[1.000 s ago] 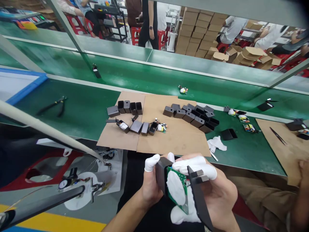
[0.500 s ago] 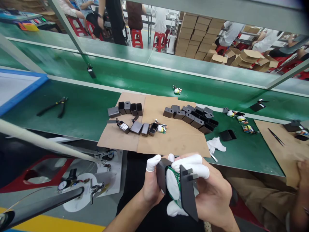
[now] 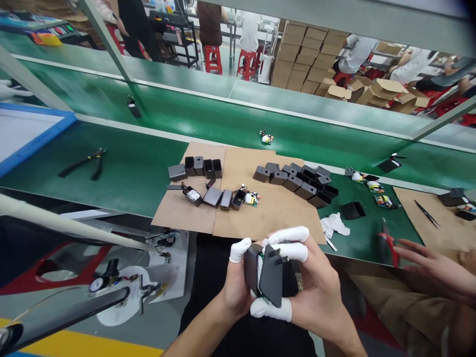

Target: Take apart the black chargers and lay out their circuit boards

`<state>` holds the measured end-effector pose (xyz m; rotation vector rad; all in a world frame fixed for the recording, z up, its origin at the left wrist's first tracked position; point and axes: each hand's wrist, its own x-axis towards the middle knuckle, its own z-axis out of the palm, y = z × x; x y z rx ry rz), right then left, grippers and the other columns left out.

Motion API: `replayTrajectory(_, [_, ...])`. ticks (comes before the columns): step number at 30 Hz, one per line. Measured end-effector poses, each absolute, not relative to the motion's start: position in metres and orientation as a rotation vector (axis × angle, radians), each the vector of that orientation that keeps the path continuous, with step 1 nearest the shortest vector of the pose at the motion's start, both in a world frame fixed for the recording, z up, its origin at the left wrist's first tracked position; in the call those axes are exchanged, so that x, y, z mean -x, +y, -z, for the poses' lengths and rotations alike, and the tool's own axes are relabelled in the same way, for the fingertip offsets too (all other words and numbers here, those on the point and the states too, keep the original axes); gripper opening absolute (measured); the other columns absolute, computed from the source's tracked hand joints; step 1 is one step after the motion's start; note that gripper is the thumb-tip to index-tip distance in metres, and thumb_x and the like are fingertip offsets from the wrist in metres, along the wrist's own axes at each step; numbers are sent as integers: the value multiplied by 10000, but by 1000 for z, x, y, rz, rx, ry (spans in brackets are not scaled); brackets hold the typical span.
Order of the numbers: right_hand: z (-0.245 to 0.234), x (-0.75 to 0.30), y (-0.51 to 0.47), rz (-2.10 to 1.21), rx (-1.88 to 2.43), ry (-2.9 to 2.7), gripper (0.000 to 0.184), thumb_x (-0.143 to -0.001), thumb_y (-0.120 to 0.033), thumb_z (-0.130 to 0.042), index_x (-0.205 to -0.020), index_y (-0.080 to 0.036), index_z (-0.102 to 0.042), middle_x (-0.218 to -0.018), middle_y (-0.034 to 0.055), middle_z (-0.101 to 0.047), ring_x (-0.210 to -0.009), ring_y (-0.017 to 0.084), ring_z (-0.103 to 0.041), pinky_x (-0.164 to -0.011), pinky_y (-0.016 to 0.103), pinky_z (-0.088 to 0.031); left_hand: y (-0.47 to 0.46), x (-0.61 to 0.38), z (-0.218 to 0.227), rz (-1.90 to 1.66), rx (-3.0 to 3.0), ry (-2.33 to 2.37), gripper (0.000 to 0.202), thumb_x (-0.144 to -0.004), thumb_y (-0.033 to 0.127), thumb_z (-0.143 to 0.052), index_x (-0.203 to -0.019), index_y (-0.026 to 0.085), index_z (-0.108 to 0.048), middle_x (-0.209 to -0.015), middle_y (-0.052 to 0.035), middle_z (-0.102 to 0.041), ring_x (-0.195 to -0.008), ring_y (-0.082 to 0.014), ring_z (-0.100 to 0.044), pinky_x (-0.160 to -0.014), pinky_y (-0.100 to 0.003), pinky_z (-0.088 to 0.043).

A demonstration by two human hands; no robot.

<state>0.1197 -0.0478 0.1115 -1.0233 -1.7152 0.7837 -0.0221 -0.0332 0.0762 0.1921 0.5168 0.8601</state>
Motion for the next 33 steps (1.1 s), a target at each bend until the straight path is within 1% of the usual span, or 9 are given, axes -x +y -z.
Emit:
replayTrajectory(6, [-93, -135, -50, -1037, 1064, -1709, 1098, -506, -522, -1091, -1467, -295, -611, -1452, 137, -651, -1328, 379, -662, -1139, 476, -564, -41, 19, -55, -739, -148, 404, 704, -815, 858, -627, -663, 172, -584, -519, 52, -459, -301, -20, -244, -333, -209, -74])
replayTrajectory(10, [-77, -143, -50, -1116, 1071, -1691, 927, -643, -379, -1049, -1459, -290, -619, -1421, 126, -682, -1298, 343, -686, -1124, 454, -573, -40, 16, -56, -713, -197, 372, 680, -893, 823, -567, -649, 189, -544, -476, 72, -372, -330, -34, -212, -346, -213, -103])
replayTrajectory(14, [-70, -140, -49, -1078, 1061, -1628, 697, -654, -289, -1025, -1269, -260, -697, -1236, 86, -732, -1110, 294, -725, -1025, 431, -611, -42, 14, -53, -805, -319, 629, 623, -951, 745, -558, -691, 180, -581, -579, 17, -474, -478, -92, -399, -429, -217, -292])
replayTrajectory(17, [-67, -135, -48, -942, 1148, -1491, 647, -661, -282, -1019, -1224, -252, -702, -1188, 83, -739, -1086, 295, -717, -1013, 441, -605, -45, 25, -39, -1196, -716, 886, 361, -1045, 524, -549, -972, 202, -695, -804, -17, -629, -649, -136, -561, -559, -236, -470])
replayTrajectory(19, [-65, -133, -46, -903, 1211, -1388, 624, -677, -262, -1011, -1215, -261, -695, -1167, 70, -743, -1074, 280, -718, -983, 405, -604, -44, 40, -28, -1486, -1201, 923, 281, -1026, 370, -598, -1261, 236, -677, -1071, -62, -687, -872, -192, -680, -752, -307, -604])
replayTrajectory(23, [-61, -128, -42, -1013, 1186, -1264, 573, -682, -251, -1011, -1159, -283, -695, -1098, 15, -735, -1002, 219, -711, -919, 312, -592, -31, 66, -27, -1518, -2142, 828, 807, -843, 149, -821, -1577, 137, -485, -1486, -219, -578, -1322, -332, -670, -1113, -460, -612])
replayTrajectory(25, [-58, -125, -42, -1069, 1182, -1209, 555, -680, -258, -1017, -1138, -286, -704, -1097, 8, -734, -994, 202, -707, -918, 285, -584, -25, 71, -32, -1458, -2282, 769, 853, -826, 74, -841, -1591, 116, -465, -1481, -233, -615, -1352, -315, -678, -1131, -411, -613])
replayTrajectory(28, [-53, -122, -45, -1136, 1159, -1101, 514, -723, -321, -1004, -1148, -287, -718, -1078, 13, -735, -967, 197, -712, -898, 273, -590, -24, 68, -37, -1498, -2081, 721, 749, -822, 73, -863, -1501, 168, -561, -1327, -164, -724, -1239, -269, -747, -1061, -356, -652])
replayTrajectory(33, [-47, -118, -52, -1246, 950, -960, 373, -996, -525, -708, -1273, -276, -727, -1243, 94, -738, -1073, 266, -732, -952, 376, -618, -37, 45, -35, -1535, -1250, 810, 692, -695, 226, -1006, -1288, 271, -652, -1338, -107, -719, -1231, -277, -759, -999, -329, -670])
